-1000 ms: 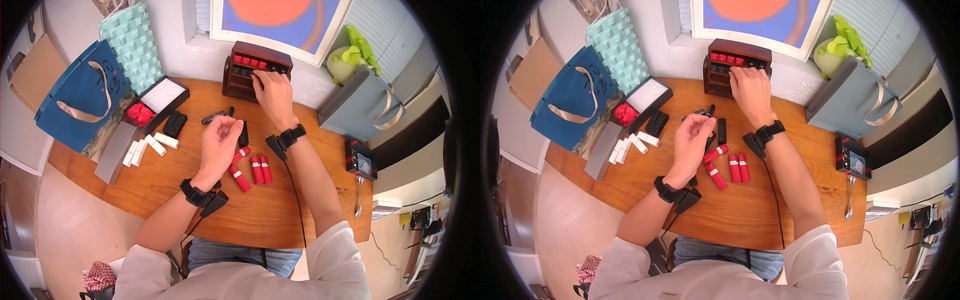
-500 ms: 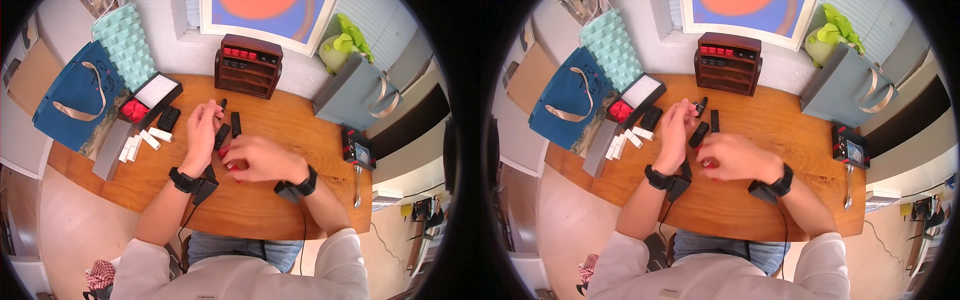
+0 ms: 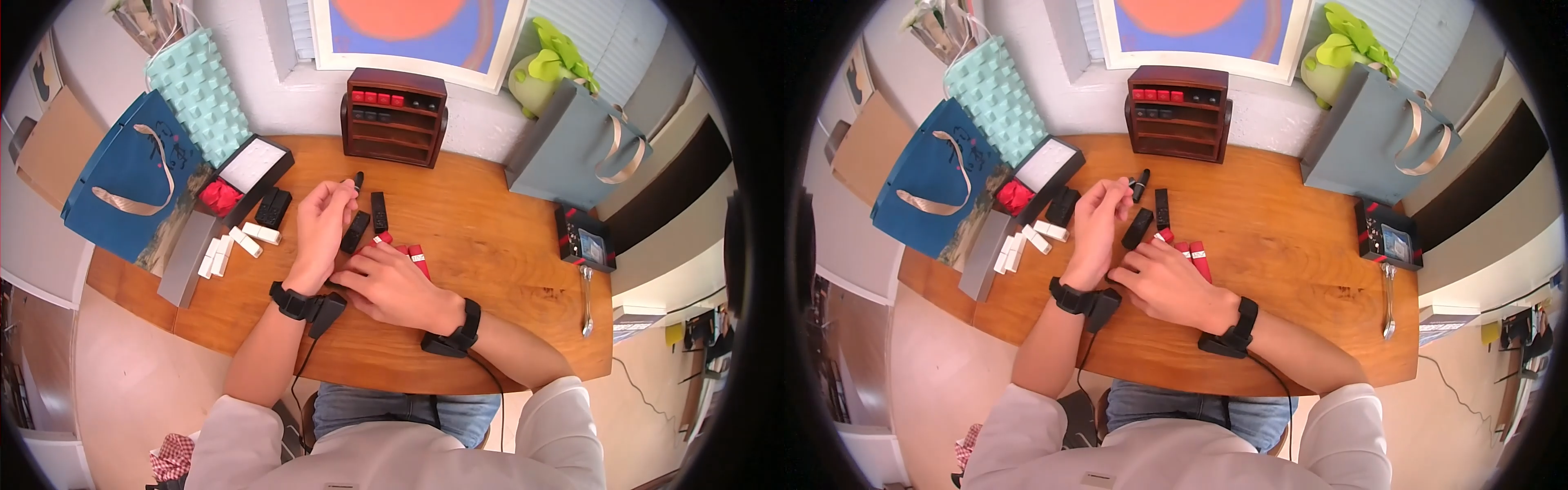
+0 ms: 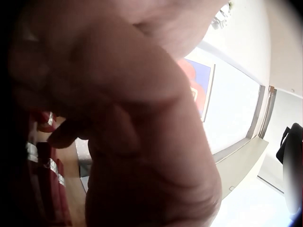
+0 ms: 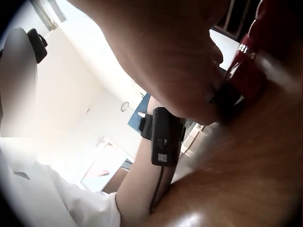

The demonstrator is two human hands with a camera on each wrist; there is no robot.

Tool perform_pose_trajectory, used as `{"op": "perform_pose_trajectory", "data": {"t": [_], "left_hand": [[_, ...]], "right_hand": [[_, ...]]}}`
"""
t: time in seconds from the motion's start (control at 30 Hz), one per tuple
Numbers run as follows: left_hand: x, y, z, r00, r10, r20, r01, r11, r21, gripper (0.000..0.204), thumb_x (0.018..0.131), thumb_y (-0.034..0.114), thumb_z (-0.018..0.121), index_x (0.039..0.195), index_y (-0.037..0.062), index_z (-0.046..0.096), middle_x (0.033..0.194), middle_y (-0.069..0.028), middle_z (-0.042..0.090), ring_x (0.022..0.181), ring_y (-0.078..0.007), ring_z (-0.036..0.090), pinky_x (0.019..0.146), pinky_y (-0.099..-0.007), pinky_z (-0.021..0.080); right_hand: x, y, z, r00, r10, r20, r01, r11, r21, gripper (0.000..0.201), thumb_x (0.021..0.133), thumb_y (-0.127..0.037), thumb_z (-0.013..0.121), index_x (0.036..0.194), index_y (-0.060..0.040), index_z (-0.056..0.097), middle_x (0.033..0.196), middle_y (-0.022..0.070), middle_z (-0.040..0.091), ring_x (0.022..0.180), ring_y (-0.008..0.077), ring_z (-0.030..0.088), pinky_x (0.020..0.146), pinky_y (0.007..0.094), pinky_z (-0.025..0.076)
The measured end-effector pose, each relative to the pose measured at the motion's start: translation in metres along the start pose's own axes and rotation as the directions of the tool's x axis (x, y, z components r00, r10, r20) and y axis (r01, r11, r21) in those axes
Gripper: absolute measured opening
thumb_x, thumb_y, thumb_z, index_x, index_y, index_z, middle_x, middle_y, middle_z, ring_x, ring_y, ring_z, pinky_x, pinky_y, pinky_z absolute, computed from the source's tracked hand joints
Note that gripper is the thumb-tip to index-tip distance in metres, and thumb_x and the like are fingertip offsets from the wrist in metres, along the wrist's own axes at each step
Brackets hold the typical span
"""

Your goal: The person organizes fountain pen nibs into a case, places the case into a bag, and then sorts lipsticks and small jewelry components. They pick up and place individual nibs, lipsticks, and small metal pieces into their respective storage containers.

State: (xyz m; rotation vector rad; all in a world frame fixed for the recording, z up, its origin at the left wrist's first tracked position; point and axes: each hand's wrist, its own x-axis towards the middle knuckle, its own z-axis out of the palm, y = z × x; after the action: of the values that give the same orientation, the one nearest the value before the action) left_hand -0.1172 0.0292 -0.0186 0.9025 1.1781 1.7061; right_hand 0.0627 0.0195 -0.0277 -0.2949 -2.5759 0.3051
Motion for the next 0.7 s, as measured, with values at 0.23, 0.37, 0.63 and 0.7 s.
{"op": "perform_pose_trajectory", "data": {"t": [0.23, 0.37, 0.63, 0.7], "left_hand": [[-0.01, 0.004, 0.008, 0.968, -0.08, 0.239, 0.068, 0.996, 0.057, 0.02, 0.112, 0.022, 0.071, 0.1, 0.0065, 0.073, 0.09, 0.0001, 0.071, 0.079, -0.0075, 0.061, 0.077, -0.0246, 0.049], [-0.013, -0.001, 0.009, 0.909, -0.118, 0.399, 0.073, 0.989, 0.128, 0.022, 0.115, 0.024, 0.068, 0.117, 0.0039, 0.075, 0.1, -0.0023, 0.076, 0.09, -0.0088, 0.069, 0.082, -0.0257, 0.055], [-0.021, -0.002, 0.016, 0.788, -0.201, 0.582, 0.308, 0.947, -0.091, 0.038, 0.121, 0.026, 0.057, 0.145, -0.0023, 0.064, 0.132, -0.0157, 0.078, 0.108, -0.0209, 0.078, 0.093, -0.0351, 0.061], [-0.02, -0.002, 0.015, 0.783, -0.223, 0.581, 0.337, 0.937, -0.095, 0.038, 0.12, 0.028, 0.058, 0.144, -0.0017, 0.065, 0.132, -0.0164, 0.078, 0.108, -0.0222, 0.078, 0.093, -0.0356, 0.061]], "right_hand": [[-0.007, 0.02, -0.04, 0.981, 0.135, -0.14, -0.085, 0.944, 0.318, 0.031, 0.088, -0.003, 0.081, 0.117, -0.0104, 0.075, 0.101, 0.0123, 0.072, 0.095, 0.0355, 0.07, 0.086, 0.0457, 0.058], [-0.015, 0.037, -0.057, 0.941, 0.27, -0.202, -0.169, 0.896, 0.41, 0.033, 0.09, -0.001, 0.084, 0.122, -0.0065, 0.075, 0.116, 0.012, 0.076, 0.099, 0.0308, 0.076, 0.089, 0.0388, 0.062], [-0.023, 0.066, -0.06, 0.799, 0.534, -0.276, -0.103, 0.575, 0.812, 0.031, 0.104, 0.0, 0.078, 0.134, 0.002, 0.072, 0.129, 0.0117, 0.079, 0.118, 0.0184, 0.075, 0.11, 0.0362, 0.058], [-0.034, 0.076, -0.057, 0.814, 0.558, -0.161, -0.133, 0.449, 0.884, 0.033, 0.104, -0.002, 0.079, 0.137, 0.0019, 0.072, 0.129, 0.0114, 0.08, 0.118, 0.0176, 0.075, 0.11, 0.0362, 0.058]]}}
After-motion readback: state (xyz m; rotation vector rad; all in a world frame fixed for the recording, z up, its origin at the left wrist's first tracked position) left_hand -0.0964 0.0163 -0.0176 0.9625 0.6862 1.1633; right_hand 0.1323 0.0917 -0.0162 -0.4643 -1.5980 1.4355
